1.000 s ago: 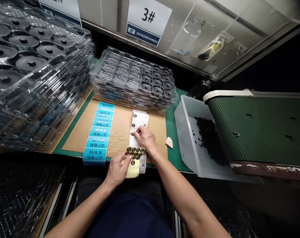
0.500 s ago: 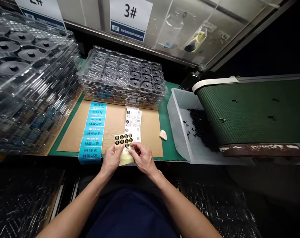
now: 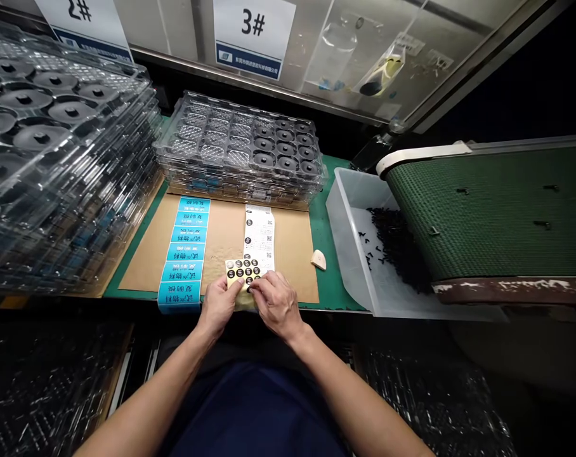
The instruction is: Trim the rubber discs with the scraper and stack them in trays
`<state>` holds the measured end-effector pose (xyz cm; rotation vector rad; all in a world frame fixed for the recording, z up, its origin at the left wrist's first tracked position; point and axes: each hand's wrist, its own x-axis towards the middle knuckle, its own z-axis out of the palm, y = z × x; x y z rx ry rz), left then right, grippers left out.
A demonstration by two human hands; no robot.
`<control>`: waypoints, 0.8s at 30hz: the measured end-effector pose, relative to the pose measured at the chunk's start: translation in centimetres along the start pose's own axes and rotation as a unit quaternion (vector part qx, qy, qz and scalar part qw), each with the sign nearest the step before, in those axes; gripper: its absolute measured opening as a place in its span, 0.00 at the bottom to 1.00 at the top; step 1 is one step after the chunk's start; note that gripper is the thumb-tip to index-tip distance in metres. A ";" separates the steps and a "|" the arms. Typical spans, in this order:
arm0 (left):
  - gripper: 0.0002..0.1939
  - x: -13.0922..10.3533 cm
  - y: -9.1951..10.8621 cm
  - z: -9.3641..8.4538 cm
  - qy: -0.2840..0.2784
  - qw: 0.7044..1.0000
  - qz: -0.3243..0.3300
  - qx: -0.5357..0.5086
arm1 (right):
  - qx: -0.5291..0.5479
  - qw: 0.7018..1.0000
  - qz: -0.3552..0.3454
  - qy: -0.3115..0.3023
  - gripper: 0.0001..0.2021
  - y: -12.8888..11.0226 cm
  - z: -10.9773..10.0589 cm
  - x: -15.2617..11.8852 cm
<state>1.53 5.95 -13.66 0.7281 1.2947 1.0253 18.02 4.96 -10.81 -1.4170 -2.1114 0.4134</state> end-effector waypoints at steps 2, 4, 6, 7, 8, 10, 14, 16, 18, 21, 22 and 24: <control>0.25 0.0 -0.1 -0.1 -0.003 1.000 0.008 0.016 | -0.003 1.000 -0.005 0.001 0.07 0.2 0.0 0.0; 0.24 0.1 -0.2 -0.2 -0.008 0.999 0.017 0.031 | -0.003 1.000 -0.013 0.000 0.08 0.4 -0.1 0.0; 0.23 0.1 -0.3 -0.3 -0.013 0.998 0.026 0.047 | 0.000 1.000 -0.023 -0.001 0.08 0.6 -0.2 0.0; 0.23 0.1 -0.3 -0.3 -0.015 0.998 0.030 0.055 | 0.002 1.000 -0.028 -0.001 0.08 0.6 -0.2 0.0; 0.22 0.1 -0.4 -0.3 -0.015 0.997 0.035 0.063 | 0.005 0.999 -0.032 0.000 0.08 0.6 -0.2 0.1; 0.22 0.1 -0.5 -0.4 -0.012 0.996 0.046 0.081 | 0.015 0.999 -0.038 0.003 0.09 0.6 -0.2 0.2; 0.23 0.2 -0.6 -0.3 -0.010 0.989 0.080 0.125 | 0.061 0.997 -0.042 0.008 0.10 0.2 -0.4 0.0; 0.23 0.2 -0.5 -0.3 -0.016 0.982 0.109 0.154 | 0.101 0.994 -0.035 0.017 0.08 0.1 -0.7 -0.2; 0.21 -0.3 -0.3 -0.4 -0.029 0.971 0.144 0.190 | 0.143 0.989 -0.002 0.045 0.06 0.3 -1.2 -0.3; 0.13 -2.0 -0.1 -0.5 -0.075 0.941 0.212 0.254 | 0.196 0.973 0.090 0.086 0.08 1.5 -1.6 0.3; 0.11 -2.7 -0.2 -0.5 -0.099 0.926 0.239 0.274 | 0.212 0.967 0.119 0.083 0.10 2.1 -1.6 0.6; 0.09 -3.9 -0.6 -0.5 -0.143 0.894 0.292 0.309 | 0.242 0.956 0.160 0.051 0.12 3.2 -1.3 1.6</control>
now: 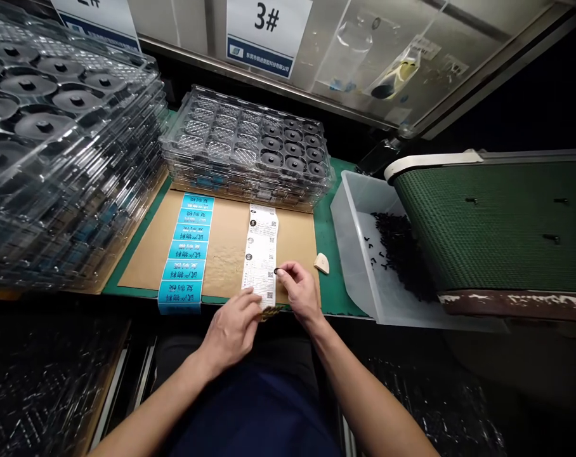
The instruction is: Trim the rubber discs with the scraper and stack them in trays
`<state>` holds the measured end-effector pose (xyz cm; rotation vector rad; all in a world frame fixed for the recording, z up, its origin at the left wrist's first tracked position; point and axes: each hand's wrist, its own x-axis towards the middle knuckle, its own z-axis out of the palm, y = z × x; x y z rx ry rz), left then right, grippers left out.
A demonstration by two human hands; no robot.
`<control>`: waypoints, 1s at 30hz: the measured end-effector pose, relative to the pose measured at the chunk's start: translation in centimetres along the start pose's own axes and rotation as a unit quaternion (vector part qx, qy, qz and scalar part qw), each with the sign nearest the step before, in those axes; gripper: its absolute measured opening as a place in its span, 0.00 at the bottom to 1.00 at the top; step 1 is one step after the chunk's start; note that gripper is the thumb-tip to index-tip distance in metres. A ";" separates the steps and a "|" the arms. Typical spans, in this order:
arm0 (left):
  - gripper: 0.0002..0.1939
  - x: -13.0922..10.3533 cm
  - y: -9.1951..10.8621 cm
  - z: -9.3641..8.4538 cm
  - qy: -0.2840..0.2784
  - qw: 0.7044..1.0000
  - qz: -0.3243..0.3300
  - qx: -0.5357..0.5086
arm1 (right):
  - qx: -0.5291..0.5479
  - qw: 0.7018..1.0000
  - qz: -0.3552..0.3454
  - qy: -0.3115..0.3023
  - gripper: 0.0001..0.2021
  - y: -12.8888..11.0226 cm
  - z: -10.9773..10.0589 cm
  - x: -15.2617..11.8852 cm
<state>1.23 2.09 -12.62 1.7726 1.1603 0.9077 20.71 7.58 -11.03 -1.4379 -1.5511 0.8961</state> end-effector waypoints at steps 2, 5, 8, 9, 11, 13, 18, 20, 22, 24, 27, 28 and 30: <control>0.10 -0.8 0.1 0.4 -0.024 0.998 0.046 0.033 | 0.014 0.998 0.037 -0.039 0.13 0.6 0.1 1.2; 0.12 -0.8 -0.3 0.7 -0.033 0.993 0.077 0.079 | 0.009 0.994 0.072 -0.076 0.13 1.0 0.6 2.8; 0.13 0.4 -0.8 0.7 -0.029 0.989 0.093 0.113 | -0.025 0.992 0.087 -0.083 0.11 0.6 1.2 4.4; 0.13 0.8 -1.0 0.7 -0.027 0.988 0.096 0.120 | -0.040 0.992 0.087 -0.083 0.10 0.4 1.4 4.8; 0.12 1.5 -1.2 0.5 -0.027 0.986 0.103 0.130 | -0.073 0.991 0.079 -0.084 0.09 -0.2 1.8 5.6; 0.12 1.8 -1.3 0.4 -0.029 0.985 0.109 0.134 | -0.105 0.988 0.062 -0.091 0.08 -0.8 2.3 6.1; 0.11 1.9 -1.4 0.4 -0.032 0.985 0.112 0.126 | -0.164 0.978 0.032 -0.126 0.05 -0.8 3.5 6.2; 0.12 1.8 -1.4 0.4 -0.030 0.986 0.109 0.120 | -0.184 0.973 0.031 -0.136 0.05 -0.4 3.7 6.1; 0.12 1.8 -1.4 0.4 -0.030 0.987 0.108 0.115 | -0.202 0.968 0.030 -0.142 0.05 0.0 3.9 6.1; 0.13 1.8 -1.5 0.4 -0.029 0.988 0.108 0.111 | -0.217 0.965 0.031 -0.145 0.05 0.2 4.0 6.1; 0.14 1.8 -1.6 0.4 -0.028 0.988 0.106 0.105 | -0.235 0.960 0.034 -0.145 0.06 0.0 4.2 6.1; 0.14 1.8 -1.6 0.4 -0.028 0.989 0.106 0.103 | -0.241 0.959 0.036 -0.144 0.06 -0.1 4.2 6.2; 0.14 1.8 -1.6 0.4 -0.029 0.989 0.106 0.099 | -0.252 0.956 0.038 -0.143 0.06 -0.3 4.3 6.2</control>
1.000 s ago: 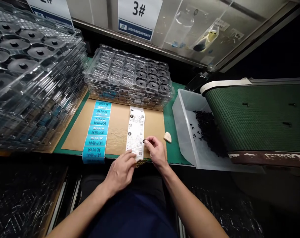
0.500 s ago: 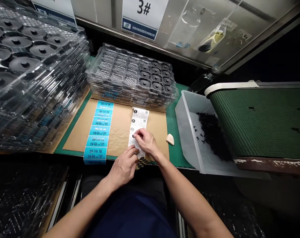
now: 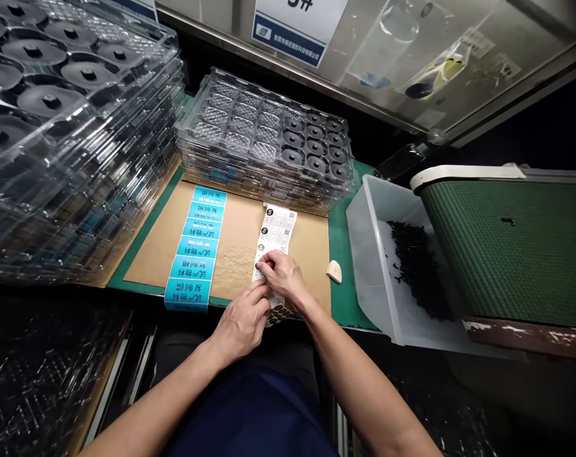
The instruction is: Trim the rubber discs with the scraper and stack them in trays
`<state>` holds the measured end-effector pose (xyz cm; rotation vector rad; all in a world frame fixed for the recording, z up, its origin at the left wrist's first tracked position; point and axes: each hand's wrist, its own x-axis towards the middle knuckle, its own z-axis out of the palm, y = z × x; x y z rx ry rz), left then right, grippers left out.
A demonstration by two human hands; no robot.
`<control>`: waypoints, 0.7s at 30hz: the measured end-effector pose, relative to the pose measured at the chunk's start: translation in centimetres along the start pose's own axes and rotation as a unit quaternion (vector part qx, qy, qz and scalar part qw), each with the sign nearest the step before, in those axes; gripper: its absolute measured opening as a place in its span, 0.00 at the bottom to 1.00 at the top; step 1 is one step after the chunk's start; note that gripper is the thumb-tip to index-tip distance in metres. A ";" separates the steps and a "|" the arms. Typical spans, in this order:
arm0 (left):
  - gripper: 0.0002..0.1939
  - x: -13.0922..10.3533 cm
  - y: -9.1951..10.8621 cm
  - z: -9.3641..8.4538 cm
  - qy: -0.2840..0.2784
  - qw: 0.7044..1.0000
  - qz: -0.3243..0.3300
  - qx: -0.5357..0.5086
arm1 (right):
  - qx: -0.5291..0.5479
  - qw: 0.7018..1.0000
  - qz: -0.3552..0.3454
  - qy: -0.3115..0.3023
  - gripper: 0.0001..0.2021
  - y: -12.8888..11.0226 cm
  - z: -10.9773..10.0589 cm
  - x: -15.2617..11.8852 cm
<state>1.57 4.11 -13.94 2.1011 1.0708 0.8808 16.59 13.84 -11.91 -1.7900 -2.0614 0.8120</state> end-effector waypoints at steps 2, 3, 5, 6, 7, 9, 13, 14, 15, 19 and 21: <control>0.15 0.0 0.0 -0.1 0.001 1.000 0.000 -0.003 | -0.012 1.000 0.003 0.000 0.06 -0.2 0.0 0.0; 0.15 0.0 0.0 -0.1 0.002 1.000 0.000 -0.004 | -0.017 1.000 0.003 0.001 0.06 -0.2 0.0 0.0; 0.15 0.0 0.1 -0.2 0.004 1.000 -0.001 -0.006 | -0.028 1.000 0.002 0.003 0.06 -0.3 0.1 -0.1; 0.14 0.0 0.2 -0.2 0.006 1.000 -0.001 -0.007 | -0.033 0.999 0.001 0.005 0.06 -0.4 0.2 -0.1; 0.14 0.0 0.2 -0.2 0.007 1.000 -0.002 -0.007 | -0.038 0.999 0.000 0.006 0.06 -0.4 0.2 -0.2; 0.14 0.0 0.3 -0.2 0.010 1.000 -0.005 -0.009 | -0.046 0.999 -0.002 0.010 0.06 -0.5 0.3 -0.4; 0.12 0.1 0.4 -0.2 0.014 1.000 -0.005 -0.016 | -0.056 0.998 0.011 0.033 0.08 -0.6 0.2 -0.5; 0.12 0.1 0.4 -0.2 0.015 1.000 -0.005 -0.018 | -0.059 0.997 0.020 0.041 0.12 -0.6 0.2 -0.5; 0.12 0.1 0.3 -0.2 0.015 1.000 -0.004 -0.021 | -0.063 0.996 0.030 0.049 0.14 -0.5 0.1 -0.5; 0.14 0.1 0.2 -0.1 0.021 0.999 -0.008 -0.036 | -0.070 0.996 0.030 0.052 0.10 -0.1 -0.1 -0.7; 0.14 0.1 0.3 -0.1 0.025 0.998 -0.014 -0.050 | -0.068 0.996 0.016 0.045 0.10 0.1 -0.1 -0.9</control>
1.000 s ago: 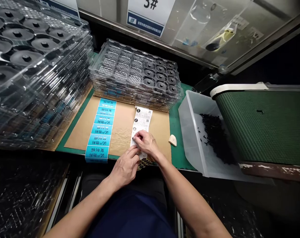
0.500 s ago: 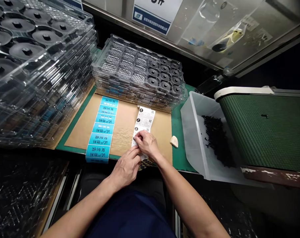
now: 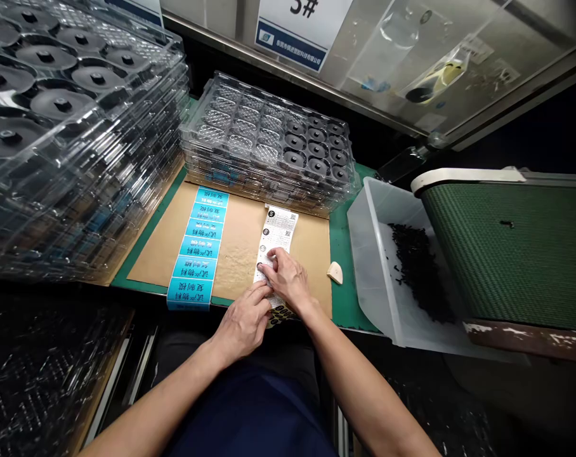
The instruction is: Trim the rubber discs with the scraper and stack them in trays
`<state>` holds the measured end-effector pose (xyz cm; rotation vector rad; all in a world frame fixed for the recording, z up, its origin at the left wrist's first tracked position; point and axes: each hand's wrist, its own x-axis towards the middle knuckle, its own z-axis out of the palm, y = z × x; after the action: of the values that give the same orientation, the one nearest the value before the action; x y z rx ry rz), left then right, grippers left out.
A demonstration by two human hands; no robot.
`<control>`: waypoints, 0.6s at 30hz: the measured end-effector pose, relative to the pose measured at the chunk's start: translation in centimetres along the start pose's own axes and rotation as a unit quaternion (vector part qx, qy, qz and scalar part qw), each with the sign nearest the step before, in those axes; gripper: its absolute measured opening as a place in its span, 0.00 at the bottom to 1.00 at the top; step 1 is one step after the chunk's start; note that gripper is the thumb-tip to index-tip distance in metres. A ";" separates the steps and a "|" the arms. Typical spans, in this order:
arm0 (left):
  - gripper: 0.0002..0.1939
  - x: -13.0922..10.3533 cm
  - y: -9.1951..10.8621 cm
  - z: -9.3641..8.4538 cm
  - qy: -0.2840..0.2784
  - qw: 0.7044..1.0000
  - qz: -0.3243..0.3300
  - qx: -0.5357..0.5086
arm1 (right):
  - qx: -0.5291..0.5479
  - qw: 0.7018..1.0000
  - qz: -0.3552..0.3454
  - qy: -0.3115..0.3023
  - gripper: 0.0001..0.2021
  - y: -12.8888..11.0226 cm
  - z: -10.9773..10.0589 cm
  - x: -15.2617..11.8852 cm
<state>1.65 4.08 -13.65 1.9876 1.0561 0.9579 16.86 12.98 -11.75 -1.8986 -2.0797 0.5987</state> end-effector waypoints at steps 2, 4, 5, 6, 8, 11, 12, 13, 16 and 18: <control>0.13 -0.1 0.3 0.1 0.005 1.000 -0.009 -0.018 | 0.002 1.000 -0.003 0.004 0.10 0.1 0.1 -0.1; 0.13 -0.2 0.7 0.2 0.009 0.999 -0.022 -0.042 | 0.006 1.000 0.002 0.016 0.07 0.0 0.3 0.2; 0.12 -0.4 1.0 0.2 0.011 0.998 -0.030 -0.056 | 0.010 1.000 0.004 0.022 0.07 0.0 0.4 0.5; 0.12 -0.5 1.2 0.2 0.015 0.997 -0.040 -0.071 | 0.015 1.000 0.007 0.027 0.07 0.0 0.4 1.0; 0.11 -0.6 1.5 0.2 0.030 0.992 -0.071 -0.103 | 0.030 0.999 0.010 0.033 0.08 0.1 0.4 2.1; 0.09 -0.3 1.2 -0.1 0.076 0.974 -0.155 -0.146 | 0.071 0.997 0.008 0.024 0.09 0.8 -0.2 3.8; 0.10 0.0 0.9 -0.3 0.096 0.964 -0.190 -0.161 | 0.091 0.996 0.007 0.019 0.08 1.1 -0.6 4.2; 0.12 0.3 0.5 -0.4 0.117 0.951 -0.223 -0.179 | 0.112 0.994 0.008 0.015 0.08 1.5 -1.0 4.2; 0.19 1.5 -0.6 -0.7 0.172 0.906 -0.298 -0.246 | 0.175 0.984 0.019 0.023 0.13 2.6 -2.3 2.8; 0.24 2.1 -1.0 -0.9 0.193 0.876 -0.328 -0.297 | 0.210 0.977 0.018 0.030 0.14 2.8 -2.7 0.5</control>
<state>1.36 6.55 -13.47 0.8549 1.3219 1.1247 20.49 13.93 -10.70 -1.6884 -1.7153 0.8968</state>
